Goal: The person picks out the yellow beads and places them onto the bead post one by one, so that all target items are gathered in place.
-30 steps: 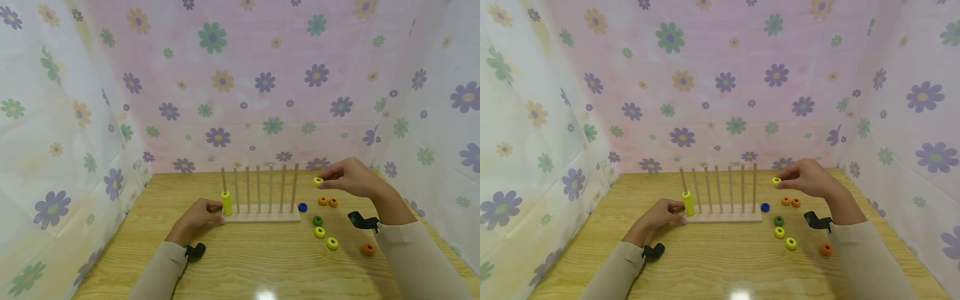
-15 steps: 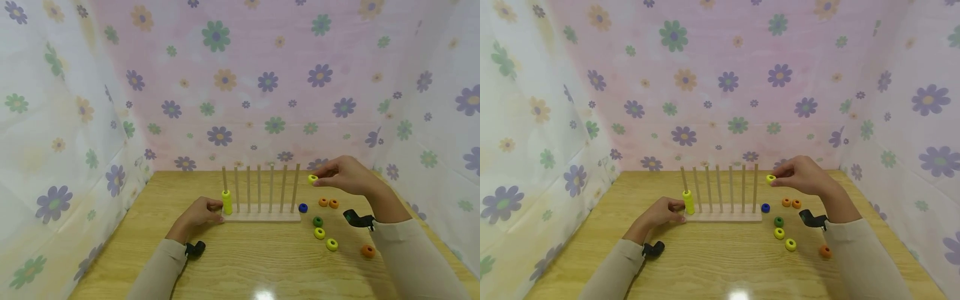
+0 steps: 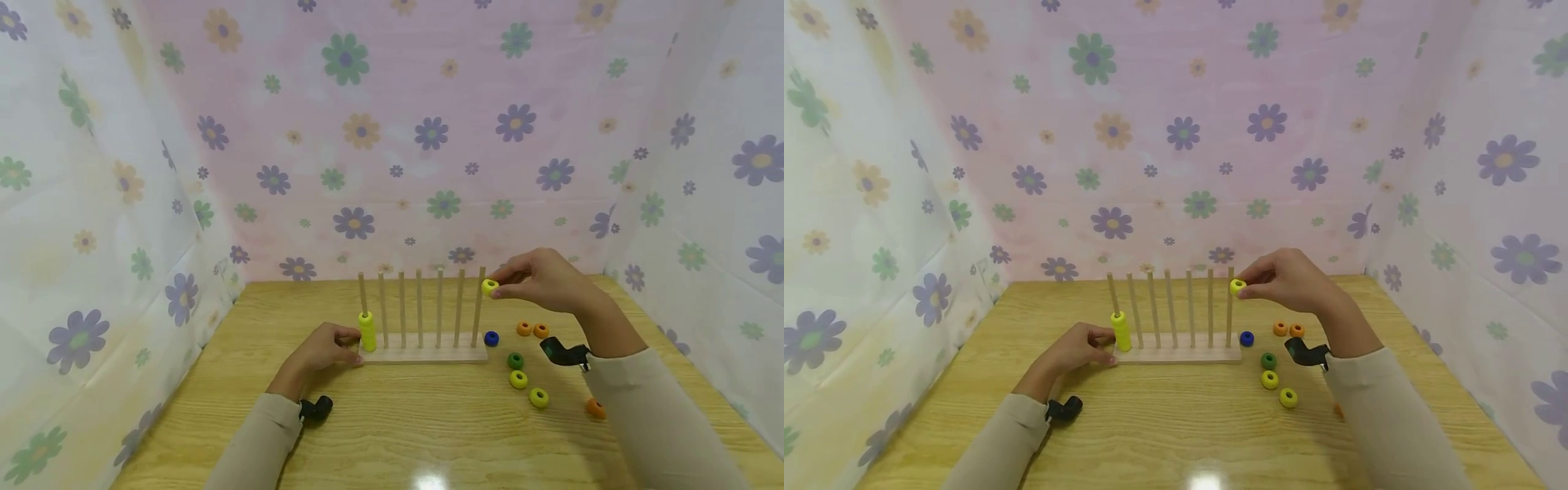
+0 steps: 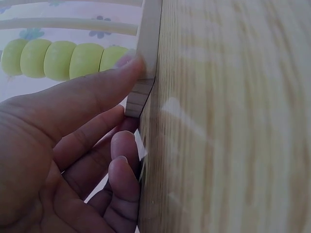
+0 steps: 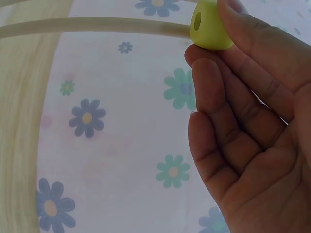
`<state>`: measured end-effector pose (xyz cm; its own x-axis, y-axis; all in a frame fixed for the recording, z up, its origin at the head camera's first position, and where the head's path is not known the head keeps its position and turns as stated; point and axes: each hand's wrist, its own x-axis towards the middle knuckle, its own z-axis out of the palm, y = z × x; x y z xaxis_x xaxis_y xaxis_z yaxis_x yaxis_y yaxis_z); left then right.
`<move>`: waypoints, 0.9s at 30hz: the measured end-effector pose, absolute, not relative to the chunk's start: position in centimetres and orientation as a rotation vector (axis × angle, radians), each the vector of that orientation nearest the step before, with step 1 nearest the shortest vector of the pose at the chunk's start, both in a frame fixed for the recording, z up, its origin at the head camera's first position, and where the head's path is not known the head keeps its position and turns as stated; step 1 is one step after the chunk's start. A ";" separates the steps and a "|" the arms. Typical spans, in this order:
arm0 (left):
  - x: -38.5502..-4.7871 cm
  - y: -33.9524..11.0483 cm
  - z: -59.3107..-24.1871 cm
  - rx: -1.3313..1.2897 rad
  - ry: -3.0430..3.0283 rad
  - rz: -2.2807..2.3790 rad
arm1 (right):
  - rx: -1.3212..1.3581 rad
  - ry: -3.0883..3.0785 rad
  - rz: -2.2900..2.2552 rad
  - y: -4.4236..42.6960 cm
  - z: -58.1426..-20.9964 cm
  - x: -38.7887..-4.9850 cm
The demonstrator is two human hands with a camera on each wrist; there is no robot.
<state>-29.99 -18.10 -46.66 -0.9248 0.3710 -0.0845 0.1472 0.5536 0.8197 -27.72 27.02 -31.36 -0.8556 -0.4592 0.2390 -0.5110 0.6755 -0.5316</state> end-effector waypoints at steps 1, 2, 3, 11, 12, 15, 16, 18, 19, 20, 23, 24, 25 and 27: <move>-30.0 -18.1 -46.7 0.429 2.548 1.301 | 0.814 -2.791 0.932 26.9 -31.3 -27.7; -30.1 -18.1 -46.6 0.425 2.552 1.297 | 0.813 -2.784 0.936 26.8 -31.2 -27.7; -30.1 -18.0 -46.6 0.421 2.557 1.289 | 0.813 -2.780 0.939 26.7 -31.1 -27.6; -29.9 -17.7 -46.2 0.439 2.568 1.264 | 0.888 -2.719 0.899 25.7 -30.3 -27.4; -29.8 -17.6 -46.1 0.432 2.570 1.265 | 0.897 -2.713 0.891 25.6 -30.2 -27.4; -29.7 -17.4 -46.0 0.414 2.579 1.263 | 0.928 -2.696 0.864 25.0 -29.9 -27.5; -29.7 -17.4 -45.9 0.407 2.584 1.264 | 0.932 -2.693 0.854 24.8 -29.8 -27.5; -29.6 -17.4 -45.9 0.394 2.592 1.258 | 0.937 -2.688 0.843 24.5 -29.5 -27.5; -29.5 -17.3 -45.9 0.393 2.595 1.253 | 0.946 -2.684 0.842 24.3 -29.4 -27.5; -29.5 -17.3 -45.9 0.388 2.596 1.254 | 0.957 -2.677 0.842 24.1 -29.3 -27.5; -29.4 -17.2 -45.8 0.393 2.606 1.239 | 0.995 -2.646 0.837 23.6 -29.0 -27.6; -29.4 -17.2 -45.8 0.395 2.606 1.236 | 1.012 -2.634 0.840 23.4 -28.9 -27.6; -29.4 -17.1 -45.8 0.397 2.606 1.233 | 1.032 -2.619 0.840 23.2 -28.8 -27.7; -29.4 -17.1 -45.7 0.406 2.608 1.229 | 1.070 -2.593 0.843 22.6 -28.5 -27.9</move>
